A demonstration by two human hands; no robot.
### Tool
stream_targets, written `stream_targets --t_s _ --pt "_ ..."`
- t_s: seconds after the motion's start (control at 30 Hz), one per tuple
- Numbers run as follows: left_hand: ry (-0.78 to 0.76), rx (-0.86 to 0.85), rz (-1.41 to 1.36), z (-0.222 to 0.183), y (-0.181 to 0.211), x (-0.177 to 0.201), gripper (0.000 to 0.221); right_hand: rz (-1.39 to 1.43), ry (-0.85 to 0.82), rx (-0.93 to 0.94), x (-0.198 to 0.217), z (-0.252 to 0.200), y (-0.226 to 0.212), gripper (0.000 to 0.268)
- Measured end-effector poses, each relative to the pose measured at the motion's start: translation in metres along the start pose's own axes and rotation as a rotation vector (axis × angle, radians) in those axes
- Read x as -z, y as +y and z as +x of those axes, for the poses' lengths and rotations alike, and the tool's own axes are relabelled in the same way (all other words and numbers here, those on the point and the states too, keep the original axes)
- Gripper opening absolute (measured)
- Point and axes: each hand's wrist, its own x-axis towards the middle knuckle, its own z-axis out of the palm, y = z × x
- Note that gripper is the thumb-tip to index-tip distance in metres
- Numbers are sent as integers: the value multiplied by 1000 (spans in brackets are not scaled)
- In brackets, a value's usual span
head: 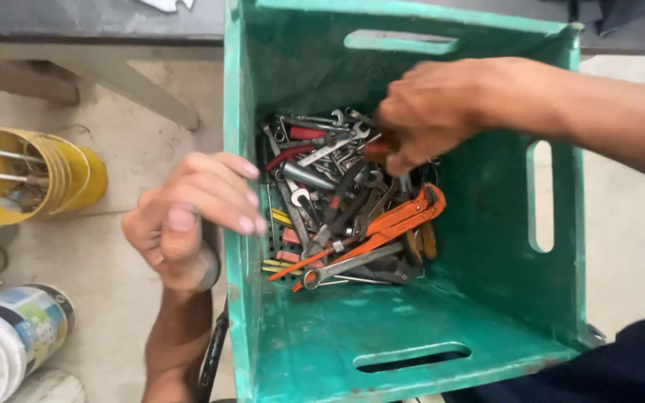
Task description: Sorting through a tool bin and then using a screwdriver and brush to perform maintenance on a small metal component.
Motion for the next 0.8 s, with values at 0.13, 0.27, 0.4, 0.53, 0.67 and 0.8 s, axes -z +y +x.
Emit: stream_targets --t_s 0.13,0.27,0.4,0.53,0.67,0.8 --pt "-2 40 156 -6 7 15 30 677 58 28 -22 -54 22 18" --pt "146 75 159 -15 8 35 21 1299 287 536 -105 -98 49 25" --pt "99 495 -229 -11 20 52 51 1823 604 824 -188 -132 48 49" --pt "-131 742 -218 5 45 41 67 2199 927 562 -237 -143 31 20" --pt "-310 814 -413 13 37 33 67 2106 1075 -34 -268 -128 23 22" --pt "-97 909 -510 14 30 7 52 2144 969 -208 -274 -102 13 39"
